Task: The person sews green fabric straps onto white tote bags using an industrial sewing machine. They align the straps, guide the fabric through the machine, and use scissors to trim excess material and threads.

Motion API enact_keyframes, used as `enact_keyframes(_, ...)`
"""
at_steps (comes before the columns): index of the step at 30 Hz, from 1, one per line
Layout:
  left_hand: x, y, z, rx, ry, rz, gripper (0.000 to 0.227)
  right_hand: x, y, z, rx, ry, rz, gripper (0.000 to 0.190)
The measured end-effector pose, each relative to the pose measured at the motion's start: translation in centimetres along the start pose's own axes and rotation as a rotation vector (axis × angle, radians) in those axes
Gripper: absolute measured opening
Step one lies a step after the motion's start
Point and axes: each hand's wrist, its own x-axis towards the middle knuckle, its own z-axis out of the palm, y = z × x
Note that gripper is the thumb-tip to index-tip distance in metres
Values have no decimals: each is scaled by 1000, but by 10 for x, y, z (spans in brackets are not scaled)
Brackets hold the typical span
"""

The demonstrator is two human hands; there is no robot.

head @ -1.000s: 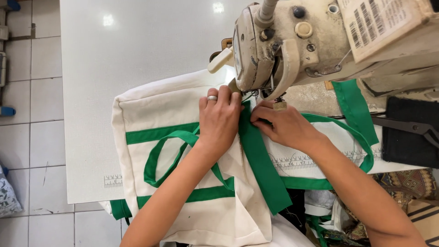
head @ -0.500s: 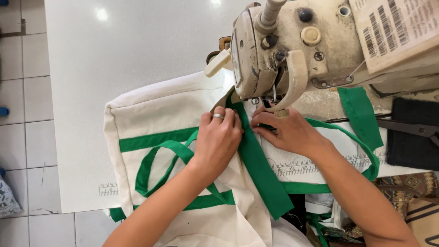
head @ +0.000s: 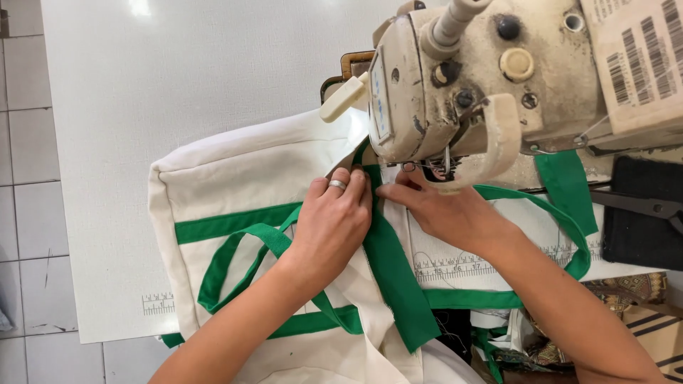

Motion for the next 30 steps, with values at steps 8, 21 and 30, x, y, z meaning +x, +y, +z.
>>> enact_keyframes(8,-1,3,4,-42,76,-15,38,-8,12,31,139,-298,137,19)
enact_keyframes(21,9,3,7,-84,144,-66,33,-11,15,33,147,65,26,37)
enact_keyframes(30,2,8,9,-194,185,-155,36,0,7,28,228,118,47,48)
